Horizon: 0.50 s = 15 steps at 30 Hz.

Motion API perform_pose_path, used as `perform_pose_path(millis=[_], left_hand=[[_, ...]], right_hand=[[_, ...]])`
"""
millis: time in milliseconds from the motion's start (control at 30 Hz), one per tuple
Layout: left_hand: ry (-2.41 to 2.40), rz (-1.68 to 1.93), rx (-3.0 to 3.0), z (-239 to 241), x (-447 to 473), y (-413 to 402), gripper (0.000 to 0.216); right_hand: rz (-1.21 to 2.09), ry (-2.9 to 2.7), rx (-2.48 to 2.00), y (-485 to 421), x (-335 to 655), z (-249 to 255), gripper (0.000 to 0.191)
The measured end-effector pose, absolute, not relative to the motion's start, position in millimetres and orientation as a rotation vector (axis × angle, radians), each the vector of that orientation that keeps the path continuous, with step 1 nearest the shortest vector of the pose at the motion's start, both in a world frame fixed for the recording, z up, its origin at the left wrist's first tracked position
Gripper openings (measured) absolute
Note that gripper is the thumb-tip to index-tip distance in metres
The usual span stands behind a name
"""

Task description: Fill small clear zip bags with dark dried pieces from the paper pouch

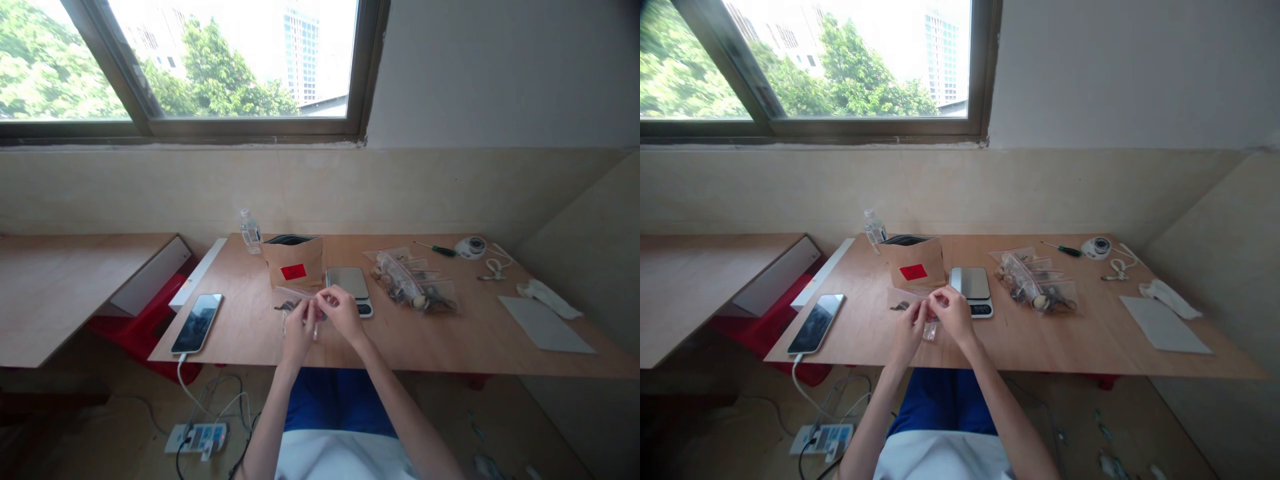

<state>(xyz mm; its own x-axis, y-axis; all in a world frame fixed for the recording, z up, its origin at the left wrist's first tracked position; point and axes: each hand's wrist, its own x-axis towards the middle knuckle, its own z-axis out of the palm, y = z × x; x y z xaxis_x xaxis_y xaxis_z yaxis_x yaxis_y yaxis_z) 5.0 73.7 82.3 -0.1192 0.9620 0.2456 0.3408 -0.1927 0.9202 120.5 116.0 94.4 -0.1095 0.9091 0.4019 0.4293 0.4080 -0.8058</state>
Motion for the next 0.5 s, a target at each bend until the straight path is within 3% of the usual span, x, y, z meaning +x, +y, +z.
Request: perform_pose_path(millis=[133, 433, 500], left_hand=[[1.319, 1.234, 1.564, 81, 9, 61, 0.032], [1.107, 1.238, 1.213, 44, 10, 58, 0.035], [1.089, 1.299, 1.141, 36, 9, 64, 0.048]], right_hand=[[0.558, -1.462, -1.323, 137, 132, 93, 0.017], [0.795, -1.349, -1.207, 133, 146, 122, 0.026], [0.868, -1.403, -1.165, 126, 143, 125, 0.026]])
